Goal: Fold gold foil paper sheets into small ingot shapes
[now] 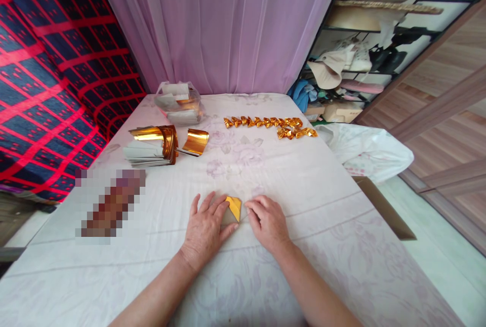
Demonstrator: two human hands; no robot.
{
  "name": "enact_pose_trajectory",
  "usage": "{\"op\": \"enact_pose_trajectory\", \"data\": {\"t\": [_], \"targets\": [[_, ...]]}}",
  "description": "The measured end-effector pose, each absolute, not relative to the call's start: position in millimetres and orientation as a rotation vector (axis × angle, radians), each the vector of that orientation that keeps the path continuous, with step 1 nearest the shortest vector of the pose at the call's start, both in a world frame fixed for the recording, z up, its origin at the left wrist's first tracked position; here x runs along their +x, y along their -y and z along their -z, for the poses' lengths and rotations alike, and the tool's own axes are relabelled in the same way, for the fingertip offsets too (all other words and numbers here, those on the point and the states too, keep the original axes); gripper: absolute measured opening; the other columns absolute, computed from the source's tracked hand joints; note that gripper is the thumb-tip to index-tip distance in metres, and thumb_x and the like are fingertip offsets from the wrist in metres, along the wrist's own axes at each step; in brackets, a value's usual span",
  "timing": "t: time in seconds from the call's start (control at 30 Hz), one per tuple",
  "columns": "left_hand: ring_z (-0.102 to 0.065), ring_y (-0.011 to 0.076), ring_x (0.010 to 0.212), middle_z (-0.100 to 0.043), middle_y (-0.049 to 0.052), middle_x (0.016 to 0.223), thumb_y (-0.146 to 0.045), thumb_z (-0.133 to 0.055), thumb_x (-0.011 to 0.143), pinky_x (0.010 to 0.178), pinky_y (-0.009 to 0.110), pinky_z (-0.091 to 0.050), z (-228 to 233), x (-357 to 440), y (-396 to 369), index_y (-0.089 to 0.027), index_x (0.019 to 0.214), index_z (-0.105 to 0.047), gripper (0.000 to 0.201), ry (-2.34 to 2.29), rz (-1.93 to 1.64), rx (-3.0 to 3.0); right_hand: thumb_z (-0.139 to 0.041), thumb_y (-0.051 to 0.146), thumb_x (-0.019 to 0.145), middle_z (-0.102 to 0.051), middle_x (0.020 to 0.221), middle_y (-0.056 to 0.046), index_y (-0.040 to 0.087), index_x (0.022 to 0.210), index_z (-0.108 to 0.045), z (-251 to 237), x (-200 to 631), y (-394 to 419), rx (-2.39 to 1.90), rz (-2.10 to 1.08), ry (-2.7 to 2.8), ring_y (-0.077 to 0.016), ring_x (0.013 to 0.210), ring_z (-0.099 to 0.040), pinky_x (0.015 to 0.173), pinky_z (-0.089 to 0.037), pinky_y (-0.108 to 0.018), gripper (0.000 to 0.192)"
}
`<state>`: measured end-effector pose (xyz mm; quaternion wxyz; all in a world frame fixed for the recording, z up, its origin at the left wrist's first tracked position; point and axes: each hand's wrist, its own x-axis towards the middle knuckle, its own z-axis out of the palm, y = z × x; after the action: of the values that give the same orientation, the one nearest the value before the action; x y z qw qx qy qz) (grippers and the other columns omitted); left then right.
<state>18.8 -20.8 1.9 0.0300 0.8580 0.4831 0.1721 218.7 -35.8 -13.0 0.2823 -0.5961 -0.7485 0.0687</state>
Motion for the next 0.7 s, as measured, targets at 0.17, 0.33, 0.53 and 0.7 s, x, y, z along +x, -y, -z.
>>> {"op": "enact_pose_trajectory", "data": {"t": [0.17,0.33,0.53,0.7], "targets": [[-0.053,0.0355,0.125,-0.067,0.010,0.124,-0.052,-0.062,0.087,0.110,0.060,-0.026,-5.1,24.3,20.8,-0.022,0.113,-0.064,0.040,-1.511,-0.572,2.641,-0.050,0.013,0.088,-0.064,0.089,-0.004,0.023,0.095,-0.070,13.5,218.0,36.2,-1.513,-0.208,2.022,-0.0181,0.086,-0.060,0.076,-0.040,-0.031,0.024],[-0.056,0.0349,0.122,-0.069,0.011,0.118,-0.045,-0.063,0.086,0.111,0.060,-0.025,-4.5,30.8,20.2,-0.019,0.104,-0.065,0.031,-1.546,-0.631,2.628,-0.049,0.013,0.088,-0.065,0.090,-0.004,0.022,0.095,-0.069,16.0,218.7,35.8,-1.485,-0.215,2.000,-0.0182,0.086,-0.060,0.078,-0.041,-0.031,0.023],[-0.055,0.0330,0.124,-0.068,0.009,0.123,-0.039,-0.063,0.085,0.114,0.058,-0.022,-1.7,26.4,21.4,-0.019,0.108,-0.065,0.030,-1.502,-0.663,2.627,-0.050,0.015,0.088,-0.066,0.093,-0.005,0.019,0.102,-0.067,19.1,218.9,34.8,-1.506,-0.176,1.979,-0.0199,0.087,-0.061,0.078,-0.043,-0.032,0.022],[-0.050,0.0336,0.131,-0.063,0.009,0.132,-0.036,-0.063,0.084,0.115,0.058,-0.022,-1.3,19.7,21.1,-0.021,0.117,-0.064,0.036,-1.474,-0.625,2.633,-0.051,0.014,0.087,-0.066,0.092,-0.005,0.020,0.101,-0.067,19.3,219.5,34.3,-1.507,-0.173,1.978,-0.0198,0.086,-0.061,0.078,-0.043,-0.032,0.022]]}}
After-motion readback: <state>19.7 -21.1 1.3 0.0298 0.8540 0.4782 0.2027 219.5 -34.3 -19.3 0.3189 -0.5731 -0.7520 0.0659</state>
